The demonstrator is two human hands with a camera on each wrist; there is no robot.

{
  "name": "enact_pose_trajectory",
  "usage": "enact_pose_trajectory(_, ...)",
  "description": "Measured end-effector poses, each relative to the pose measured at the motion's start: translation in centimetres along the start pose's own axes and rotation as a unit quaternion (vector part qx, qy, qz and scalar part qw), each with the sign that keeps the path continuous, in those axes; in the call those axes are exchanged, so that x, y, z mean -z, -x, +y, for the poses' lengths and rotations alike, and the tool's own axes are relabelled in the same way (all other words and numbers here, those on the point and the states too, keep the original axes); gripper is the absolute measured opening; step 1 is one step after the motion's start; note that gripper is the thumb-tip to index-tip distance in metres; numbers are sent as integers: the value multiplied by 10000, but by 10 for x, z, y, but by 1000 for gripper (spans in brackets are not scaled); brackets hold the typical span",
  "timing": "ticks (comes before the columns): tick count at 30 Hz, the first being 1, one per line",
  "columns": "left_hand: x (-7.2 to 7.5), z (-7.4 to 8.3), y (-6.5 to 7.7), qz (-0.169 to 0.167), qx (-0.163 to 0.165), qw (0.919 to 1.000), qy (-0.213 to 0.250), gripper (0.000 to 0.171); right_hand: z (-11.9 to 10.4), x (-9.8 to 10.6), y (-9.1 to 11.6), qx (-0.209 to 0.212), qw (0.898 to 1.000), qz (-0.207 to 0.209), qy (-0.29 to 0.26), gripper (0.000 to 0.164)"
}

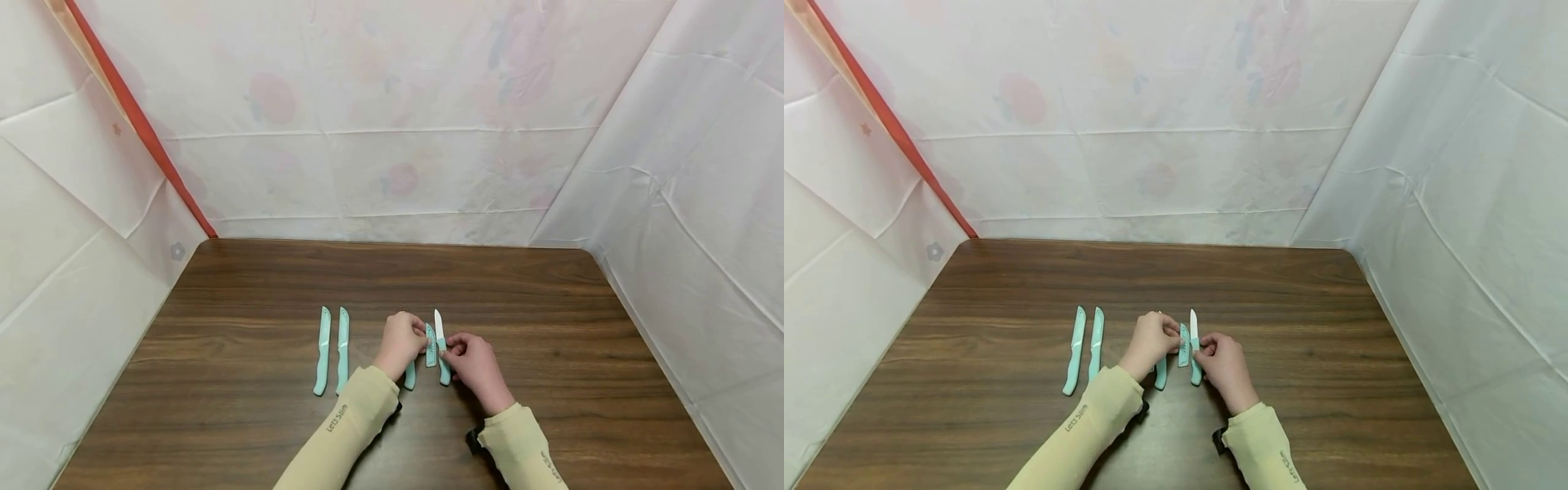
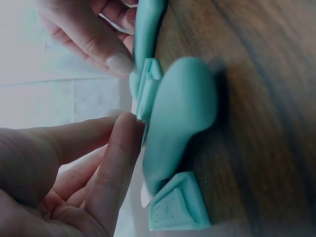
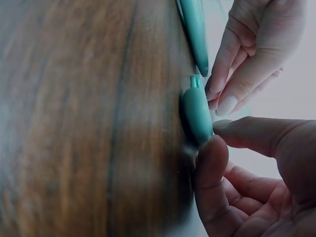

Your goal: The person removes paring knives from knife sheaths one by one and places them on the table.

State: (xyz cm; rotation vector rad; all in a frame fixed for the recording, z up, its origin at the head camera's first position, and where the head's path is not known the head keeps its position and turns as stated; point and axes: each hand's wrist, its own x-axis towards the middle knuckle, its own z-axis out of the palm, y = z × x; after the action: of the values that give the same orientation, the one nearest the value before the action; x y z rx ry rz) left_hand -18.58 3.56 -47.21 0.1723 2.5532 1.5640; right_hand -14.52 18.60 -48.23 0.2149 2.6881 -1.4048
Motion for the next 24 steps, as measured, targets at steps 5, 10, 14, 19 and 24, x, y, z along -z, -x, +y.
enact_pose_trajectory(5,1,1,1,6,-12,10000,98,13,3,4,0,40,9997,-112,-200,21)
enact_pose_trajectory(10,4,2,4,-23,-41,9996,272,13,6,9,0,51,9988,-258,-413,21)
enact_pose_trajectory(14,10,6,9,-70,-80,9988,488,15,6,13,1,-56,9970,-393,-665,20)
enact_pose_trajectory(19,18,8,18,-83,-170,9987,474,17,6,17,5,-79,9955,-518,-789,21)
enact_pose_trajectory(24,28,6,27,-66,-69,9988,486,21,4,21,8,-16,9962,-532,-691,23)
